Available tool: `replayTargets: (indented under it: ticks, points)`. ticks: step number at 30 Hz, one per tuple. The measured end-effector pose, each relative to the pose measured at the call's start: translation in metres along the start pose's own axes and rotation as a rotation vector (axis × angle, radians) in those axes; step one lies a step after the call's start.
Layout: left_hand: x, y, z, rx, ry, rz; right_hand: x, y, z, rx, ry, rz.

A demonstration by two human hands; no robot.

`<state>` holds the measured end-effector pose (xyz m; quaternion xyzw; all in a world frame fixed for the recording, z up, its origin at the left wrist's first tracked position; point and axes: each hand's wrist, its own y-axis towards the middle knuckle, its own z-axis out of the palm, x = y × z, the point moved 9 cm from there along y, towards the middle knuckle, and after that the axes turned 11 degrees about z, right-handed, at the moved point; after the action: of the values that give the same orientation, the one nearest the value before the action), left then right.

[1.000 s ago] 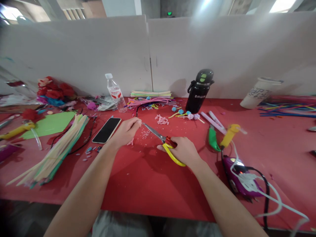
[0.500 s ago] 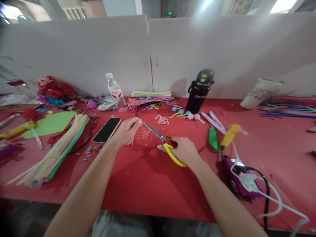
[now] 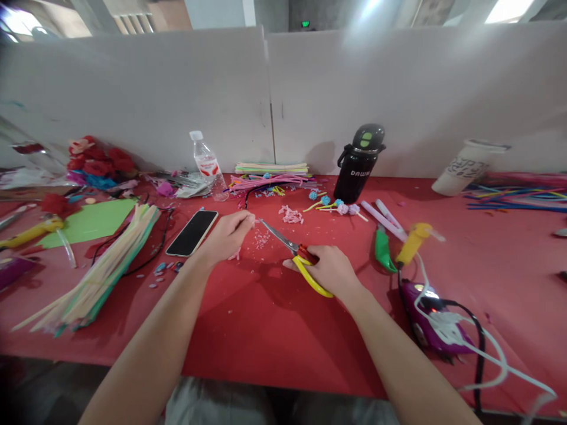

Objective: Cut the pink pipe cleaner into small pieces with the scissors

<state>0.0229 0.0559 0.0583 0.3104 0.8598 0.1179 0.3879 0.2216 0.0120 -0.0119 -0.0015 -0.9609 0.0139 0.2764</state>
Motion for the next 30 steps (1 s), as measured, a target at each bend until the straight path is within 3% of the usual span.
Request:
replayTargets:
  ticks: [30]
  points:
    - [-0.0006,0.0009,-0.0039,-0.032,-0.011,0.029,-0.0020,0.0014,-0.0009,-0.019,0.007,0.009]
